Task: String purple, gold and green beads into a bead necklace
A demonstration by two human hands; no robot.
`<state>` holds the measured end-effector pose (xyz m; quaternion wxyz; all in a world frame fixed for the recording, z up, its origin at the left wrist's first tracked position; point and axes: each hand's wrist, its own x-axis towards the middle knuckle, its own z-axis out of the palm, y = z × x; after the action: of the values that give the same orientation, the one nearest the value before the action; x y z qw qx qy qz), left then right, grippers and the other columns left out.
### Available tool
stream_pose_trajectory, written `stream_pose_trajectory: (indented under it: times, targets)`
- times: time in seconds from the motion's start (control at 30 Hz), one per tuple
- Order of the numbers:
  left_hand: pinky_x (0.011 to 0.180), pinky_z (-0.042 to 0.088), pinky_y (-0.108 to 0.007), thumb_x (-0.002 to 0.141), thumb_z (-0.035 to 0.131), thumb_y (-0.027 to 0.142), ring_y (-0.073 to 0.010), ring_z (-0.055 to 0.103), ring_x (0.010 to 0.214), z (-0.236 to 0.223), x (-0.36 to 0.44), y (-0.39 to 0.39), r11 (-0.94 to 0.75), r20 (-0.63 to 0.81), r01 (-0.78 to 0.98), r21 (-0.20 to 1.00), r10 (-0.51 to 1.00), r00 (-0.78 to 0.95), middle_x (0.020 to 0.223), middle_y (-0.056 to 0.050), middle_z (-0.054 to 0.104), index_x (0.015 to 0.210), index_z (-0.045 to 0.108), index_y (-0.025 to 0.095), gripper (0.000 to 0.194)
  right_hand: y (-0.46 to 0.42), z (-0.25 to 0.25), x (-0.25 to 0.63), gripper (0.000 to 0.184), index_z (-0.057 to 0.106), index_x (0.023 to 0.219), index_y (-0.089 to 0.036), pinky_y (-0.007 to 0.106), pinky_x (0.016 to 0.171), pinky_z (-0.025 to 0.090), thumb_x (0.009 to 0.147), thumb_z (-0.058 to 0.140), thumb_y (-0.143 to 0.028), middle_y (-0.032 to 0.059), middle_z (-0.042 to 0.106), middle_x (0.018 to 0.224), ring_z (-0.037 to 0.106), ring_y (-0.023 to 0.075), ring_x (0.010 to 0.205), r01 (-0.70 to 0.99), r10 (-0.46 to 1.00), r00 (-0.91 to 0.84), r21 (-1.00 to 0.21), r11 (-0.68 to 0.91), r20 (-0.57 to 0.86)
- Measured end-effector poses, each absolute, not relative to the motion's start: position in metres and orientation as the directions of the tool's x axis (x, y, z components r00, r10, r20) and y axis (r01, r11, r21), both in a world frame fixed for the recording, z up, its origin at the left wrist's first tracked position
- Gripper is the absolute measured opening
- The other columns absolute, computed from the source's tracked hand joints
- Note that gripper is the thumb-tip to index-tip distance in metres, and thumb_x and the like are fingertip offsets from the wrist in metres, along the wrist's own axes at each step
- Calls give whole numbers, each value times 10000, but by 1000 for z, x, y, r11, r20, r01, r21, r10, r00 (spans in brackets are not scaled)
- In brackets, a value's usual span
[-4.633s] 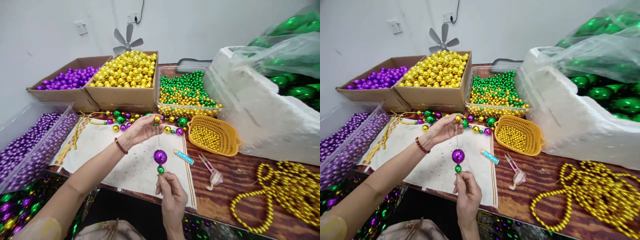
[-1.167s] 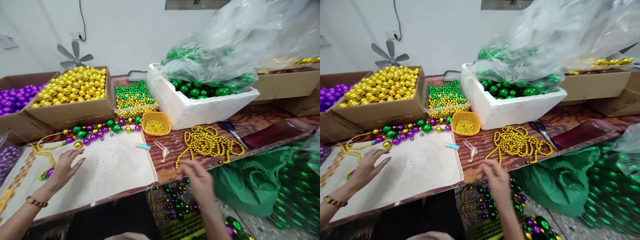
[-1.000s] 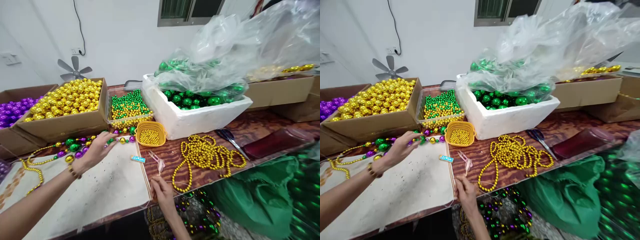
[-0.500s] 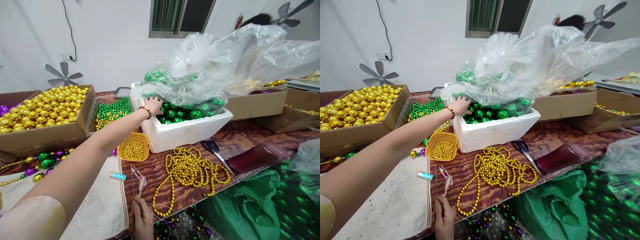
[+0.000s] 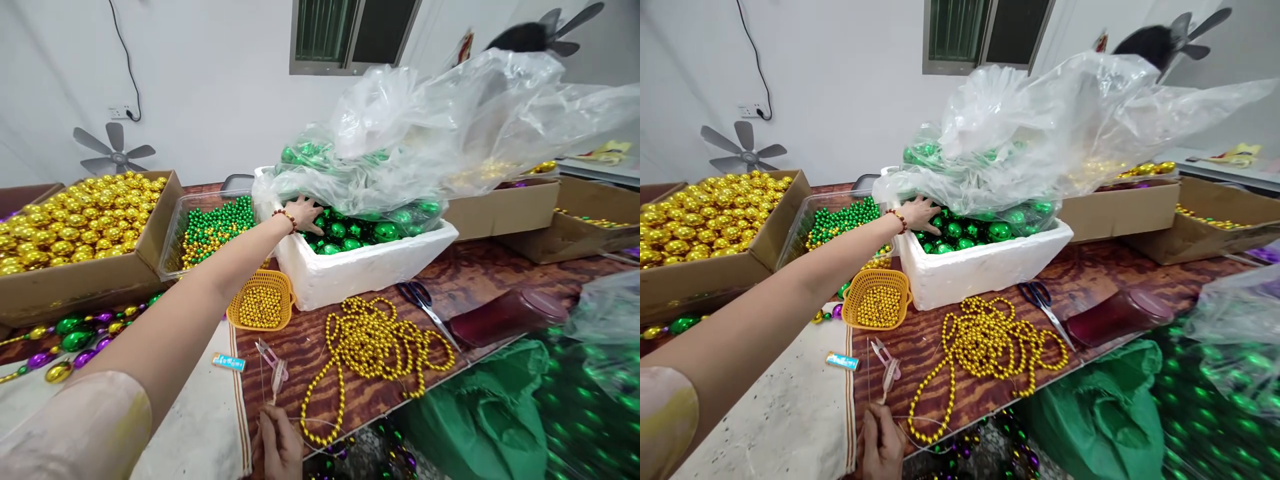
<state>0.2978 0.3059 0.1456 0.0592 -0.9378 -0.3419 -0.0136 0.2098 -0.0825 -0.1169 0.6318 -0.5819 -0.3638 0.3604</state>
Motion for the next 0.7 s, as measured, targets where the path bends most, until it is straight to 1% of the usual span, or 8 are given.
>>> stream_pose_trajectory:
  times: [0.1,0.2,0.33,0.4,0.43,0.53,0.63,0.7]
  targets:
    - [982,472,-501,809,650,633,-410,538,1230,148,297,310,-811,96,569,-139,561,822,1334,-198,599,1344,592,181,704,-83,-112,212,371,717,805,-201,206,438,410,951,558,-503,-23,521,502,472,113,414,-30,880,473,-997,66,44]
    - [968,464,-482,837,637,606,-385,595,1151,156,291,304,-809,186,577,-110,553,812,1183,-188,678,1281,605,150,637,-83,-107,217,327,709,834,-194,195,426,410,973,540,-437,-24,536,515,494,110,412,-23,907,418,-997,75,58]
    - [1041,420,-452,880,566,648,-330,555,1226,156,257,272,-816,461,577,37,526,714,1278,-151,640,1328,542,179,649,-84,-102,224,286,709,847,-182,195,468,463,982,529,-359,-12,573,551,555,119,454,76,924,357,-990,119,138]
    - [1055,421,-431,899,543,643,-293,545,1239,140,226,247,-813,539,572,106,530,654,1330,-134,610,1358,503,191,646,-84,-100,227,269,713,871,-182,194,475,472,984,525,-338,-14,585,558,561,118,458,101,922,357,-988,120,149]
    - [1030,442,-425,897,546,641,-281,567,1200,127,208,234,-804,529,579,133,552,644,1291,-134,627,1343,507,187,638,-84,-99,227,262,715,886,-181,194,473,474,984,525,-333,-14,592,560,562,118,457,103,924,354,-988,118,147]
    - [918,509,-405,884,588,616,-257,631,1043,75,159,200,-774,383,611,168,622,683,1163,-125,674,1235,557,184,558,-85,-98,227,256,714,886,-181,197,469,479,982,528,-329,-12,599,560,565,120,451,90,929,340,-989,120,144]
    - [870,531,-409,881,616,582,-277,642,1043,30,130,185,-750,214,650,123,659,721,1145,-126,678,1204,563,183,516,-85,-99,226,263,705,869,-183,195,459,474,984,526,-338,-21,576,535,557,119,433,59,936,328,-991,117,130]
    - [867,534,-424,872,629,573,-293,635,1052,21,127,184,-753,175,652,86,655,735,1121,-132,675,1180,571,170,510,-86,-101,225,281,696,855,-183,192,457,469,991,515,-350,-22,566,536,553,117,434,50,939,323,-993,106,117]
